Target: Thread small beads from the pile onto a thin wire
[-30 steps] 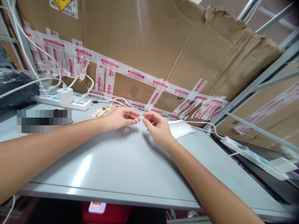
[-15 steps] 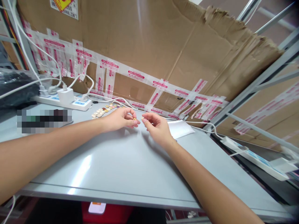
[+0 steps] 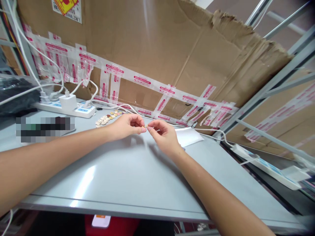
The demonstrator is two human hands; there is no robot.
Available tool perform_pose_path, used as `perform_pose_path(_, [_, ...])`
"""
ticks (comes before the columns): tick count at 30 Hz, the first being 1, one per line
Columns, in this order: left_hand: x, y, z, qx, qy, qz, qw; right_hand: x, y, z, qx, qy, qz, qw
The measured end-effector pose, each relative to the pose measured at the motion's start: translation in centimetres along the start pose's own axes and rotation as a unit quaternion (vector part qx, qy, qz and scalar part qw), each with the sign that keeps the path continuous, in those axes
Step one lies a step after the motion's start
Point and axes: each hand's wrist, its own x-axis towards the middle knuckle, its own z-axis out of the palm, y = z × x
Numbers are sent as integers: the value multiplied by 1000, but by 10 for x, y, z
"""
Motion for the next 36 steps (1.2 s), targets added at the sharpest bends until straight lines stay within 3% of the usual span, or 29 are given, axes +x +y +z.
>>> perform_pose_path(14, [-4, 2, 9, -113, -4, -29, 993, -1, -2, -1, 59, -10, 35, 998])
perform_pose_path(25, [-6, 10, 14, -60, 31, -5, 998, 0, -4, -2, 125, 3, 65, 990])
perform_pose_path(30, [-7, 9, 13, 66, 33, 88, 993, 2, -7, -5, 147, -1, 86, 985])
perform_pose_path(36, [-10, 16, 8, 260, 24, 188, 947, 4, -13, -10, 172, -18, 123, 977])
